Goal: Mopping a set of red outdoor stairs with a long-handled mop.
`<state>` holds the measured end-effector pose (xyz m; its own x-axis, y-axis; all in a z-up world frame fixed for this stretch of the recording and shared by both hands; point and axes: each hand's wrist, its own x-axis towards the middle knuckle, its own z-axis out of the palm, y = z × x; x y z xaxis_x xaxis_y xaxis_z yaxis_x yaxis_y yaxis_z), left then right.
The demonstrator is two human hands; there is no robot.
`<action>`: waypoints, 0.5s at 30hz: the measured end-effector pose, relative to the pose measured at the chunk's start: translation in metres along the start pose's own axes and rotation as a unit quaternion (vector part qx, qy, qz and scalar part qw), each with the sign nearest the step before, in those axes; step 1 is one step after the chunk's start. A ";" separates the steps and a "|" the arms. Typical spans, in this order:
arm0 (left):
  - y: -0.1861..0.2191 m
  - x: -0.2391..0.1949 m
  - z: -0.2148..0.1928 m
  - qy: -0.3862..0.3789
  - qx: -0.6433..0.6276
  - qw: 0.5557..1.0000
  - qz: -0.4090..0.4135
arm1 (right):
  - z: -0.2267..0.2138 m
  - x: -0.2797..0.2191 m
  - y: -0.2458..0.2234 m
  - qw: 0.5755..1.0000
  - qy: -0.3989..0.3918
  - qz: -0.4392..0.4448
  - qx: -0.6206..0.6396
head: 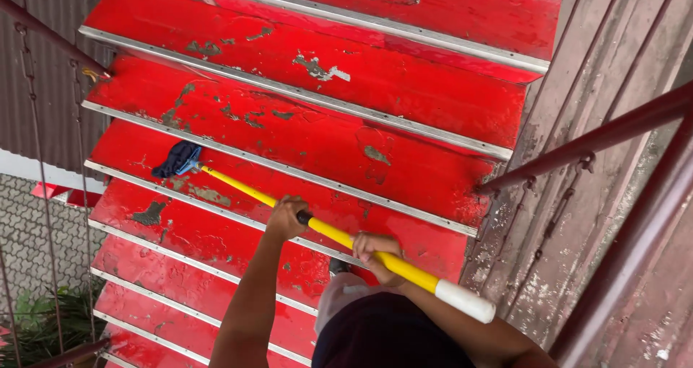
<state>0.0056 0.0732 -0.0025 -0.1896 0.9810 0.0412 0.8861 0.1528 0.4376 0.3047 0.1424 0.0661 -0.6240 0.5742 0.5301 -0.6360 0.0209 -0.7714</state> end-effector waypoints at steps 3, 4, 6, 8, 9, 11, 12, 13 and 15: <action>-0.017 0.001 -0.004 0.004 0.016 0.999 -0.033 | 0.006 0.001 0.018 1.000 -0.013 -0.006 0.015; -0.017 0.003 -0.003 0.008 0.018 0.999 -0.031 | 0.003 0.004 0.017 1.000 -0.016 -0.010 0.014; -0.013 0.004 0.003 0.006 0.011 0.999 -0.050 | -0.004 0.003 0.012 1.000 -0.014 0.025 0.012; -0.003 0.008 0.009 0.007 0.007 0.999 -0.052 | -0.010 0.001 0.004 0.999 0.007 0.029 0.015; 0.004 0.009 0.015 0.010 0.003 0.998 -0.055 | -0.015 -0.002 0.000 0.999 0.025 0.033 0.017; 0.028 0.016 0.017 0.030 -0.006 0.998 -0.053 | -0.026 0.007 -0.031 0.999 0.027 0.029 -0.006; 0.041 0.019 0.020 0.046 -0.013 0.998 -0.047 | -0.032 0.009 -0.047 0.999 0.034 0.021 -0.029; 0.060 0.021 0.019 0.047 -0.016 0.998 -0.050 | -0.040 0.009 -0.060 0.999 0.032 0.025 -0.029; 0.096 0.030 0.014 0.081 -0.046 0.994 -0.050 | -0.055 0.013 -0.086 0.998 0.056 0.036 -0.023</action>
<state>0.0906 0.1190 0.0285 -0.3478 0.9279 0.1339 0.8178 0.2304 0.5274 0.3758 0.1931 0.1202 -0.6117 0.6630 0.4316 -0.5675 0.0124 -0.8233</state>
